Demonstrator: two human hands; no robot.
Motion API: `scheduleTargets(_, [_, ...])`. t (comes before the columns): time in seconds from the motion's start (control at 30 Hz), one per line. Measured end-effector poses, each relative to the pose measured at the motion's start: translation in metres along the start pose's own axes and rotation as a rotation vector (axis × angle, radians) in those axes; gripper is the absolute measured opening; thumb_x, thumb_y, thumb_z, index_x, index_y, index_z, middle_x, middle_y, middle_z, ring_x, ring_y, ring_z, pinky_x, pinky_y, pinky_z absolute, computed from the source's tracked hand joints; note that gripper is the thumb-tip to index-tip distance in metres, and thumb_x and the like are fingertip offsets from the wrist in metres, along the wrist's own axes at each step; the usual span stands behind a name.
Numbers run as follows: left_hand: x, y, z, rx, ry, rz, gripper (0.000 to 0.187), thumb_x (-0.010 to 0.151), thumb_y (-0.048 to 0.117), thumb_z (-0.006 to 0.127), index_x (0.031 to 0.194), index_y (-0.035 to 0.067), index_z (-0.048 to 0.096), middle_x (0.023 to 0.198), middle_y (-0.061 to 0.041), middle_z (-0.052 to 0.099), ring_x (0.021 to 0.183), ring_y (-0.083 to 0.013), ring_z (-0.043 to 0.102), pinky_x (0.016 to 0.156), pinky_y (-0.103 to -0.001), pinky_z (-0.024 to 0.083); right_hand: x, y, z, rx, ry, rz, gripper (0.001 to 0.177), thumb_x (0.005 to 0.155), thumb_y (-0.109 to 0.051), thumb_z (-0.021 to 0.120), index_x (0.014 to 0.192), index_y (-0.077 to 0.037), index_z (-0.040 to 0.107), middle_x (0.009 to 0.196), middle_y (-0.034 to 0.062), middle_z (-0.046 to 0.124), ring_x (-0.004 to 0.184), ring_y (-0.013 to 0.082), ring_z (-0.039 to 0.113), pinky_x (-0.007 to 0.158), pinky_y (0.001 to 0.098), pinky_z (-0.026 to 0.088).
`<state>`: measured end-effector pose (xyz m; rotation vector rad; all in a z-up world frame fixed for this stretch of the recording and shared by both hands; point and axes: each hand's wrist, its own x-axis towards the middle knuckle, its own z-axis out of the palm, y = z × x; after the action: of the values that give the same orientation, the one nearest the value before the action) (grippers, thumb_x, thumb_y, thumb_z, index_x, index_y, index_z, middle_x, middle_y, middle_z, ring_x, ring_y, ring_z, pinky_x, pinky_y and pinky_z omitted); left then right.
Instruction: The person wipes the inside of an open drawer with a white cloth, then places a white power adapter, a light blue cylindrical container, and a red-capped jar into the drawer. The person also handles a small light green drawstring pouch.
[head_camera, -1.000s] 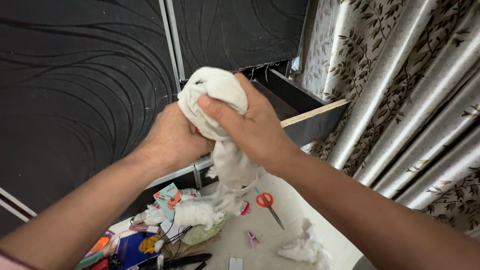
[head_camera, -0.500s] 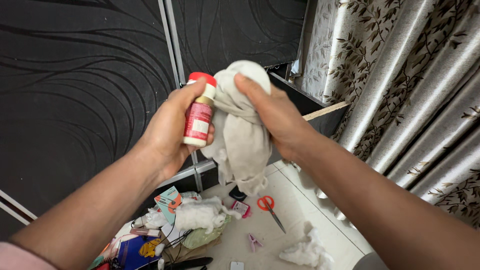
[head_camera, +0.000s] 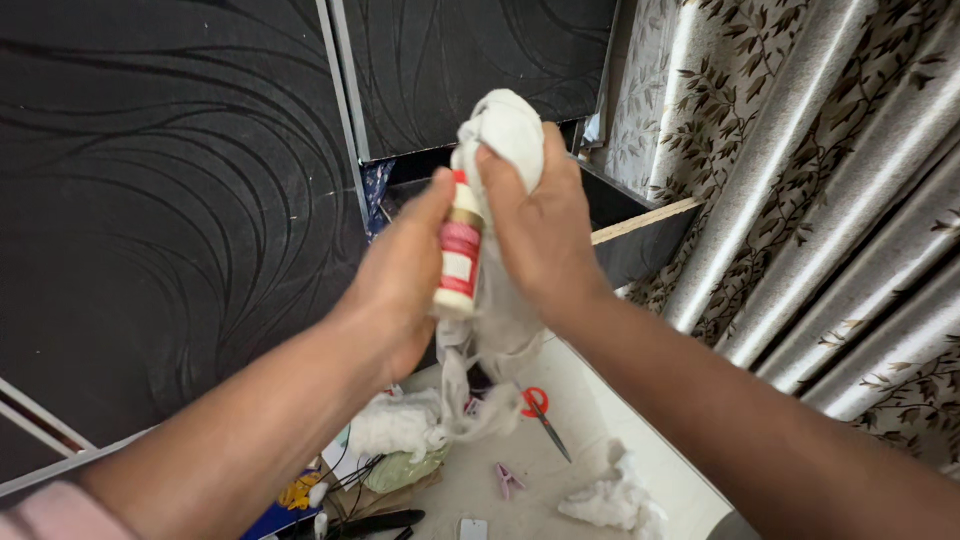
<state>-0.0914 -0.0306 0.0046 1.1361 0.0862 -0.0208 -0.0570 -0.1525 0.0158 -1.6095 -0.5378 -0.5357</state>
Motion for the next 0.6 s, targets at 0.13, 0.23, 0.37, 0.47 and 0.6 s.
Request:
scheduleTargets(0.13, [0.015,0.033,-0.030,-0.154,0.083,0.077,0.049,0.097,0.057,0.048,0.106,0.012,0.065,0.093,-0.007,0.069,0.086,-0.0229,0.069,0.082,-0.043,0.057,-0.056,-0.006,0.028,-0.324,-0.146,-0.263,0.062,0.086,-0.023,0.070,0.139,0.002,0.051,0.121,0.0221,0.049,0.114,0.0345,0.059,0.100,0.0425,0.048])
scheduleTargets(0.23, [0.013,0.040,-0.038,-0.203,0.071,0.095,0.048,0.096,0.058,0.048,0.104,0.013,0.063,0.091,-0.007,0.069,0.084,-0.0220,0.069,0.081,-0.043,0.059,-0.066,-0.008,0.032,-0.254,-0.257,-0.232,0.061,0.089,-0.023,0.069,0.142,0.000,0.052,0.121,0.0202,0.052,0.111,0.0315,0.061,0.098,0.0399,0.050])
scheduleTargets(0.37, [0.004,0.010,-0.010,-0.042,0.095,-0.019,0.043,0.094,0.057,0.048,0.103,0.019,0.066,0.089,-0.002,0.066,0.079,-0.0181,0.065,0.075,-0.040,0.056,-0.008,-0.002,0.013,-0.023,-0.054,-0.034,0.041,0.094,-0.033,0.065,0.122,-0.004,0.063,0.103,0.0096,0.072,0.093,0.0224,0.072,0.084,0.0337,0.058])
scheduleTargets(0.47, [-0.001,0.000,-0.001,0.131,0.012,0.012,0.039,0.095,0.054,0.043,0.109,0.023,0.064,0.095,0.002,0.069,0.083,-0.0138,0.065,0.072,-0.034,0.053,0.001,0.003,0.005,0.202,-0.045,0.047,0.040,0.097,-0.033,0.061,0.124,-0.004,0.063,0.105,0.0089,0.073,0.093,0.0196,0.069,0.083,0.0334,0.057])
scheduleTargets(0.6, [0.001,0.011,-0.022,0.166,0.114,0.222,0.039,0.102,0.048,0.047,0.112,0.011,0.056,0.092,-0.005,0.059,0.076,-0.0167,0.062,0.066,-0.039,0.057,-0.027,0.004,0.014,-0.309,-0.014,-0.152,0.037,0.103,-0.033,0.064,0.126,-0.003,0.062,0.106,0.0159,0.064,0.097,0.0227,0.063,0.086,0.0353,0.052])
